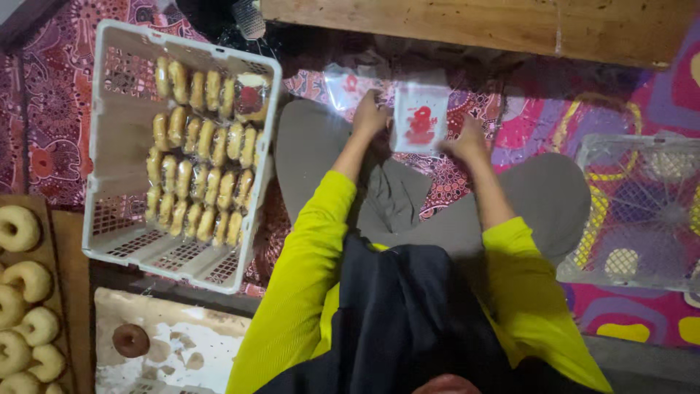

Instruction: The person sits on the floor and repeatedly picks doughnuts from a wooden board, places them into clear plastic bags, and arranges the packaged doughnuts into a white plastic crate. The person handles the doughnuts one at a time and continues until the crate is filled.

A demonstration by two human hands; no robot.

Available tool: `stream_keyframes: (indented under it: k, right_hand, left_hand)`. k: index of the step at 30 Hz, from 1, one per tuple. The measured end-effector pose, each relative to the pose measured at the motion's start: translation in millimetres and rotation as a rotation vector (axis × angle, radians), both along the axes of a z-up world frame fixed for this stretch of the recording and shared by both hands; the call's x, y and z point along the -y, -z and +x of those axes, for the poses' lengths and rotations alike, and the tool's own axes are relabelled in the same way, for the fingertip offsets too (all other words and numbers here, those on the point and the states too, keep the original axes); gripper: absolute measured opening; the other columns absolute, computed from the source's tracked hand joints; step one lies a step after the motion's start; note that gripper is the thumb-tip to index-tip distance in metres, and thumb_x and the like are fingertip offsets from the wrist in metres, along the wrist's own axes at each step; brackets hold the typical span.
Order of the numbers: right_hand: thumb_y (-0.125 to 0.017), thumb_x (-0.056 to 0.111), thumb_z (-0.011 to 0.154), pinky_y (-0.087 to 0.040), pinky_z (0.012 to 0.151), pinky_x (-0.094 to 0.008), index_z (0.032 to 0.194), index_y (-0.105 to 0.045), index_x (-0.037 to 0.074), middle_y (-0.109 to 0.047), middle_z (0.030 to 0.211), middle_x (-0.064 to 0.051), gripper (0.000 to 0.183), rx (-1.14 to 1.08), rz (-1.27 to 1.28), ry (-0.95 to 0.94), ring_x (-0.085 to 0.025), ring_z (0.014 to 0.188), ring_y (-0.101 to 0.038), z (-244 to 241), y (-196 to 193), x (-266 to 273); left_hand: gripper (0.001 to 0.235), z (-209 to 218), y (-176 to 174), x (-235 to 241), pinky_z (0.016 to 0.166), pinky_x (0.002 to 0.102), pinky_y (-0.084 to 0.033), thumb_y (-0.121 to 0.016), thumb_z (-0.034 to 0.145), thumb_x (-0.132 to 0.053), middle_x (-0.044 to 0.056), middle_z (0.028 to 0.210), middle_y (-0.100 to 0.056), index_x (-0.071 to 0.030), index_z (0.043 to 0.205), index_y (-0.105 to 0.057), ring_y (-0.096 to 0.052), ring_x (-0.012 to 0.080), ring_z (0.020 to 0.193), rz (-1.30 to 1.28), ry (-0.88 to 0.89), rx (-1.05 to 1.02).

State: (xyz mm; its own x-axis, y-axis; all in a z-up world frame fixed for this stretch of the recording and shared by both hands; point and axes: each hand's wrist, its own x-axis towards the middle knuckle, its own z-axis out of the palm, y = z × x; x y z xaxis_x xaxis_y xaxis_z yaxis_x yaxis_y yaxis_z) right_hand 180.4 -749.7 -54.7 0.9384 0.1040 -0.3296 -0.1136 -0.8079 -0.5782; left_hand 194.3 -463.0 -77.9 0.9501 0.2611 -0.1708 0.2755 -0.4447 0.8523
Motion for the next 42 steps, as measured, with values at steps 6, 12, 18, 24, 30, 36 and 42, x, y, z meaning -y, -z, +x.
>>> stream_keyframes:
  k: [6, 12, 18, 24, 30, 36, 42]
  right_hand:
    - [-0.095, 0.022, 0.063, -0.035, 0.118, -0.047, 0.161, -0.025, -0.006, -0.040, 0.155, -0.029, 0.124, 0.213, -0.144, -0.134, -0.045, 0.138, -0.040, -59, 5, -39]
    - [-0.088, 0.016, 0.073, -0.039, 0.118, -0.046, 0.157, -0.040, 0.000, -0.044, 0.156, -0.026, 0.098, 0.161, 0.004, -0.093, -0.044, 0.139, -0.044, -43, 27, -35]
    - [-0.060, 0.024, 0.108, -0.049, 0.110, -0.041, 0.119, -0.071, 0.008, -0.077, 0.125, -0.019, 0.022, -0.128, -0.012, 0.416, -0.034, 0.116, -0.068, -13, 2, 34]
    - [-0.070, -0.002, 0.084, -0.047, 0.105, -0.047, 0.126, -0.070, 0.000, -0.067, 0.127, -0.020, 0.042, 0.754, 0.039, 0.200, -0.040, 0.122, -0.060, -18, -109, 16]
    - [-0.067, -0.001, 0.090, -0.051, 0.103, -0.043, 0.122, -0.070, 0.002, -0.067, 0.123, -0.016, 0.032, 0.713, 0.402, -0.336, -0.033, 0.116, -0.063, -28, -215, -95]
    - [-0.073, 0.013, 0.090, -0.050, 0.096, -0.046, 0.101, -0.066, 0.000, -0.065, 0.119, -0.014, 0.019, 0.821, 0.115, -0.714, -0.031, 0.108, -0.062, -15, -238, -101]
    - [-0.075, 0.015, 0.084, -0.049, 0.090, -0.045, 0.104, -0.067, -0.001, -0.062, 0.108, -0.016, 0.027, 0.740, 0.090, -0.727, -0.034, 0.105, -0.062, -28, -238, -82]
  left_hand:
    - [0.080, -10, -13, 37, 0.098, 0.048, -0.051, -0.088, 0.067, -0.028, 0.025, 0.127, -0.060, -0.001, 0.133, -0.050, -0.060, 0.0430, 0.116, 0.281, 0.114, -0.162]
    - [0.080, 18, -3, 34, 0.095, 0.054, -0.047, -0.080, 0.075, -0.034, 0.029, 0.130, -0.057, 0.001, 0.139, -0.048, -0.057, 0.0445, 0.113, 0.549, 0.064, 0.039]
    - [0.017, 102, 44, -58, 0.103, 0.055, -0.048, -0.064, 0.094, -0.021, 0.015, 0.116, -0.074, -0.014, 0.105, -0.075, -0.067, 0.0343, 0.112, 0.871, 0.340, -0.350]
    - [0.033, 65, -24, -65, 0.089, 0.046, -0.060, -0.062, 0.087, -0.010, 0.017, 0.122, -0.070, -0.005, 0.120, -0.061, -0.071, 0.0281, 0.105, -0.263, 0.282, 0.027]
    - [0.044, -26, -165, -35, 0.088, 0.032, -0.058, -0.049, 0.106, -0.037, 0.010, 0.136, -0.064, -0.012, 0.142, -0.057, -0.065, 0.0184, 0.118, -1.200, 0.311, -0.286]
    - [0.053, -47, -171, 1, 0.078, 0.038, -0.061, -0.045, 0.113, -0.045, 0.009, 0.110, -0.066, -0.005, 0.144, -0.059, -0.068, 0.0190, 0.094, -1.287, 0.102, -0.410]
    - [0.063, -43, -168, 21, 0.074, 0.029, -0.048, -0.039, 0.116, -0.050, 0.006, 0.126, -0.070, -0.006, 0.158, -0.054, -0.058, 0.0136, 0.089, -1.177, 0.393, -0.340]
